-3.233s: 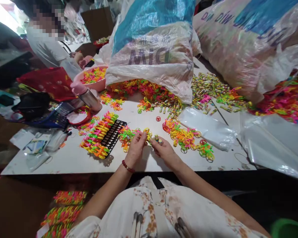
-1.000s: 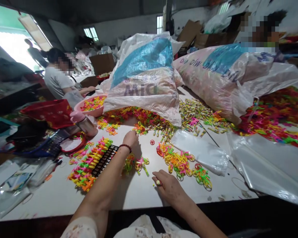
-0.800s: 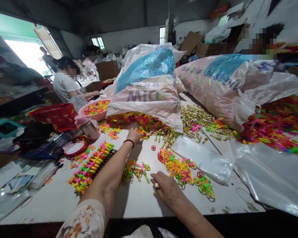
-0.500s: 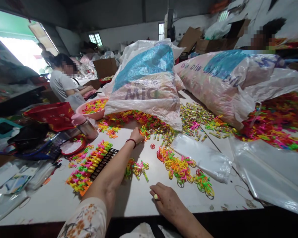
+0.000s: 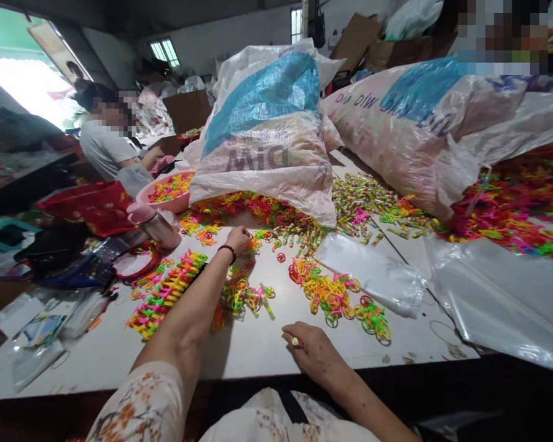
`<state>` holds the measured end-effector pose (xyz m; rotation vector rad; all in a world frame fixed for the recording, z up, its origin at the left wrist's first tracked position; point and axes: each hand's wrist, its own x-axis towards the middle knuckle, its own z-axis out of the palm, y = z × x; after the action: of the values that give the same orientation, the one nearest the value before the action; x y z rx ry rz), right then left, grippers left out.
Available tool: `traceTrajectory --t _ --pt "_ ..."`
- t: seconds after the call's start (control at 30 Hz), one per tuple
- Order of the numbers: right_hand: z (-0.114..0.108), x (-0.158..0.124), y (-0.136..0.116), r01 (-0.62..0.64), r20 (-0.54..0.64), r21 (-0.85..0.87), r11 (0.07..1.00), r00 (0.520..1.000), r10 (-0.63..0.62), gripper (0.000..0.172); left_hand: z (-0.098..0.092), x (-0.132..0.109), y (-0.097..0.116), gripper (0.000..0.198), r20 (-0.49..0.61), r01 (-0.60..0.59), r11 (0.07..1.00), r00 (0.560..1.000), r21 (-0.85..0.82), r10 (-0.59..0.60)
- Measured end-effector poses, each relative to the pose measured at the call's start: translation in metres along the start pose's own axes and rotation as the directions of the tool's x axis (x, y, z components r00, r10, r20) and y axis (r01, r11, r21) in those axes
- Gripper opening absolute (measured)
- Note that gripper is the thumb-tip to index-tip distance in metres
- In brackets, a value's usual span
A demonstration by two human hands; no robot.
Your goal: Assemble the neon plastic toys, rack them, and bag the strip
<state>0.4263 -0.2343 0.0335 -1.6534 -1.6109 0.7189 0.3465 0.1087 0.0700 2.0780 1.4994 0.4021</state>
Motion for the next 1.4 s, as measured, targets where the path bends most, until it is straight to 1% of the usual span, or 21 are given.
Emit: traceTrajectory --t 0.1,0.2,0.37,0.43,0.5,0.53,0.63,0.73,0.8,0.83,0.93,1.0,1.03,1.1,1.13,1.17,1.2,1.23,1.27,1.33,1.4 --pt "0.001 -0.002 0.003 -0.006 0.006 -0.006 1.000 1.000 0.006 0.026 0.004 -0.003 -0.005 0.005 0.019 0.031 0.999 0.999 -0.038 -0.030" --pt "0.002 -0.004 0.006 -0.029 0.002 0.013 0.999 1.000 0.029 0.026 0.007 -0.006 -0.009 0.009 0.000 0.049 0.996 0.999 -0.069 -0.049" --pt "0.002 -0.006 0.007 -0.075 -0.006 0.094 0.993 0.997 0.076 0.028 0.000 -0.008 -0.012 0.030 -0.074 0.053 0.997 0.996 -0.053 -0.056" --pt "0.001 -0.006 0.005 -0.095 0.000 0.121 0.988 0.995 0.096 0.029 -0.004 -0.010 -0.009 0.026 -0.085 0.039 0.999 0.996 -0.011 -0.040" --pt "0.002 -0.005 0.003 -0.125 -0.007 0.163 0.979 0.992 0.127 0.031 -0.004 -0.017 -0.003 0.017 -0.059 0.011 0.999 0.998 0.033 -0.009" --pt "0.002 -0.004 0.002 -0.149 -0.011 0.189 0.971 0.988 0.154 0.033 -0.002 -0.022 0.001 0.019 -0.038 -0.004 0.999 0.999 0.051 0.006" --pt "0.004 -0.001 -0.001 -0.239 -0.034 0.229 0.944 0.967 0.253 0.030 0.017 -0.040 0.013 0.040 0.010 -0.045 0.996 0.999 0.071 0.044" --pt "0.004 0.002 -0.004 -0.269 -0.100 0.205 0.941 0.951 0.294 0.018 0.039 -0.054 0.022 0.049 0.034 -0.038 0.998 0.999 -0.054 0.040" --pt "0.001 0.002 -0.007 -0.255 -0.112 0.227 0.940 0.952 0.285 0.016 0.045 -0.057 0.027 0.045 0.050 0.001 0.988 0.999 -0.153 0.007" --pt "-0.001 0.001 -0.008 -0.247 -0.090 0.260 0.934 0.956 0.278 0.016 0.045 -0.057 0.029 0.040 0.055 0.022 0.981 0.998 -0.190 -0.012" --pt "-0.005 -0.003 -0.007 -0.255 -0.003 0.402 0.879 0.960 0.280 0.019 0.032 -0.058 0.035 0.024 0.088 0.086 0.940 0.994 -0.331 -0.060" --pt "-0.007 -0.004 -0.004 -0.253 -0.012 0.470 0.846 0.956 0.292 0.021 0.019 -0.066 0.038 0.016 0.134 0.121 0.894 0.989 -0.431 -0.068" --pt "-0.008 -0.003 -0.002 -0.247 -0.039 0.499 0.831 0.951 0.307 0.023 0.012 -0.073 0.039 0.017 0.169 0.136 0.861 0.984 -0.491 -0.059" --pt "-0.011 0.002 0.001 -0.243 -0.082 0.581 0.777 0.932 0.353 0.028 0.000 -0.095 0.039 0.021 0.290 0.205 0.722 0.957 -0.661 -0.006" --pt "-0.014 0.006 0.001 -0.246 -0.080 0.642 0.726 0.921 0.382 0.032 -0.005 -0.109 0.038 0.021 0.369 0.272 0.594 0.928 -0.757 0.045" --pt "-0.018 0.010 0.000 -0.249 -0.061 0.713 0.656 0.909 0.412 0.037 -0.008 -0.123 0.037 0.021 0.444 0.353 0.455 0.889 -0.817 0.108" --pt "-0.023 0.014 -0.003 -0.247 -0.031 0.782 0.572 0.901 0.432 0.041 -0.010 -0.138 0.036 0.020 0.492 0.413 0.353 0.854 -0.840 0.172" --pt "-0.029 0.019 -0.006 -0.238 0.001 0.843 0.483 0.898 0.440 0.045 -0.012 -0.152 0.034 0.020 0.517 0.448 0.294 0.824 -0.844 0.232" --pt "-0.034 0.023 -0.009 -0.224 0.033 0.890 0.397 0.900 0.434 0.048 -0.012 -0.164 0.033 0.021 0.526 0.453 0.286 0.801 -0.844 0.284" --pt "-0.044 0.030 -0.015 -0.214 0.098 0.940 0.266 0.916 0.388 0.049 -0.012 -0.183 0.031 0.022 0.528 0.406 0.358 0.763 -0.841 0.374" --pt "-0.048 0.033 -0.021 -0.240 0.166 0.950 0.199 0.930 0.327 0.045 -0.010 -0.193 0.030 0.023 0.515 0.314 0.456 0.740 -0.833 0.432"
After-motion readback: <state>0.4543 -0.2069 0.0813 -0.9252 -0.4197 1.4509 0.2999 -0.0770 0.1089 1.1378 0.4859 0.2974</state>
